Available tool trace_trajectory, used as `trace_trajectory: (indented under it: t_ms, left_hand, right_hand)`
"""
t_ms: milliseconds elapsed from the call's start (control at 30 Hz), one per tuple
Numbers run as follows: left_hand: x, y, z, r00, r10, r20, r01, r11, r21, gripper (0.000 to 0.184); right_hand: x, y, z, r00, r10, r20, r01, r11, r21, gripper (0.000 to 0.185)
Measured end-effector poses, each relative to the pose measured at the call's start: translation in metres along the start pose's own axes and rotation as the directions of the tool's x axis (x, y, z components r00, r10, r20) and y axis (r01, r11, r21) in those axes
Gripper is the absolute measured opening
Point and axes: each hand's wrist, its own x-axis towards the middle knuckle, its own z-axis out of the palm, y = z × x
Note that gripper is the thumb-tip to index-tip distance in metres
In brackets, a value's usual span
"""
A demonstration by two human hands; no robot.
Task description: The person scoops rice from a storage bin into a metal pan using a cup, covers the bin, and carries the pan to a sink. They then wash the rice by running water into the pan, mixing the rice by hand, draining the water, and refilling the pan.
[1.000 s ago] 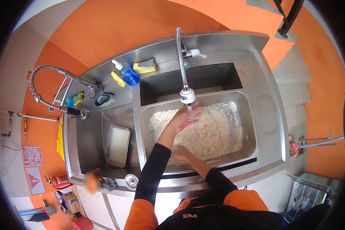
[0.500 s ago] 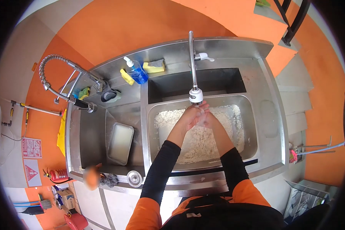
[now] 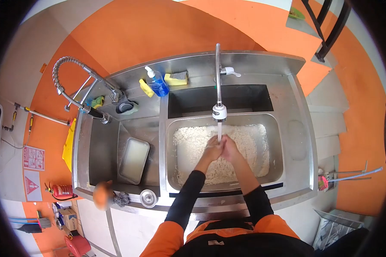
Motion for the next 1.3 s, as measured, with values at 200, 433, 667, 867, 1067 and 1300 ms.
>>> trace_trajectory:
  t_ms: [200, 433, 667, 867, 1067, 1300]
  left_hand:
    - [-0.042, -0.064, -0.075, 0.996, -0.05, -0.078, 0.03, 0.973, -0.23, 0.025]
    - [-0.112, -0.008, -0.148, 0.975, -0.16, -0.154, 0.104, 0.942, -0.319, 0.03]
    - [-0.154, 0.017, -0.144, 0.887, -0.244, -0.392, 0.066, 0.907, -0.415, 0.026]
    - [-0.166, -0.013, -0.122, 0.889, -0.312, -0.334, 0.196, 0.92, -0.339, 0.026]
    - [-0.159, -0.037, -0.108, 0.935, -0.307, -0.175, 0.278, 0.945, -0.172, 0.027]
    - [-0.125, -0.028, -0.077, 0.952, -0.289, -0.101, 0.273, 0.95, -0.15, 0.027]
  right_hand:
    - [-0.011, 0.095, -0.029, 0.887, 0.399, 0.232, 0.281, -0.067, -0.957, 0.024]
    - [-0.041, 0.187, 0.12, 0.804, 0.521, 0.288, 0.412, -0.136, -0.901, 0.026]
    - [0.086, 0.156, 0.13, 0.904, 0.167, 0.395, 0.427, -0.27, -0.863, 0.024]
    - [0.147, 0.087, 0.125, 0.942, -0.081, 0.325, 0.323, -0.04, -0.946, 0.02]
    - [0.116, 0.062, 0.048, 0.993, -0.044, -0.106, 0.008, 0.947, -0.321, 0.024]
    - [0.026, 0.04, -0.036, 0.983, -0.037, -0.178, -0.008, 0.969, -0.247, 0.033]
